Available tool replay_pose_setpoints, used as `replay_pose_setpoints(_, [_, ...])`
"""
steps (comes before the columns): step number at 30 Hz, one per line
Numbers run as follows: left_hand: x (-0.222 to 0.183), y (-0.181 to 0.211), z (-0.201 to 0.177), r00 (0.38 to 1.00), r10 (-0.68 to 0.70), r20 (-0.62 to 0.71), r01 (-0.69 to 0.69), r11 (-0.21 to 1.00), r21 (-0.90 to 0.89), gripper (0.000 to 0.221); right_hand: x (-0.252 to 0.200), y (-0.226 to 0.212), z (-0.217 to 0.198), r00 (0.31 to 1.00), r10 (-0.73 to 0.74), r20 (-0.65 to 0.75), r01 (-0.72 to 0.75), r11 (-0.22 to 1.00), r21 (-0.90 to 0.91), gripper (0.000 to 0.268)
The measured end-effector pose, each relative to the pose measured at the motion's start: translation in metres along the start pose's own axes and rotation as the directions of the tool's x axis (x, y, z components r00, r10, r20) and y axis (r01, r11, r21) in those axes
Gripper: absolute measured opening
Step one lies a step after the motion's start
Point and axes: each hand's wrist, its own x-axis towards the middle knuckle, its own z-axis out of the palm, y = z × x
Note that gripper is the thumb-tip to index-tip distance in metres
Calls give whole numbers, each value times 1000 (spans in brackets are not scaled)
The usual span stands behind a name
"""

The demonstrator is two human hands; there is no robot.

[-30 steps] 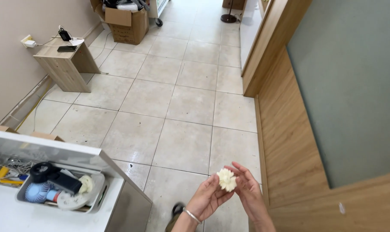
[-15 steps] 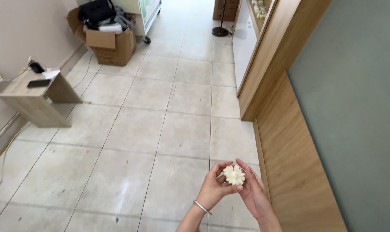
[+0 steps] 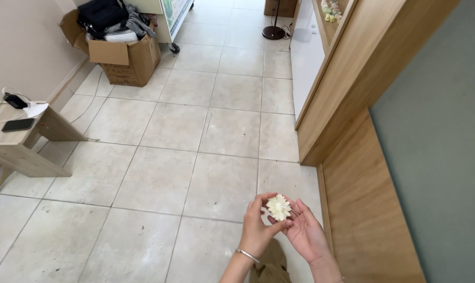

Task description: Organizing various candle components including flower-shaped candles, green ribbons, and paper labels on a workbench and display shelf.

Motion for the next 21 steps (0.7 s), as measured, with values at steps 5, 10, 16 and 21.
replay_pose_setpoints(5, [131, 4, 49, 999, -11, -30, 15, 994, 106, 72, 113, -98, -6, 999, 10, 34, -10, 1000, -11, 56])
replay_pose_setpoints(10, [237, -11, 99, 989, 135, -63, -120, 972, 200, 81, 217, -169, -49, 989, -52, 136, 41, 996, 82, 51])
replay_pose_setpoints(16, [353, -19, 114, 999, 32, 1, -32, 988, 149, 98, 303, -232, -3, 990, -7, -137, 14, 999, 50, 50])
replay_pose_setpoints(21, [465, -57, 115, 994, -18, 110, 16, 1000, 17, 93, 411, -266, -8, 999, -17, -52, 17, 1000, 10, 51])
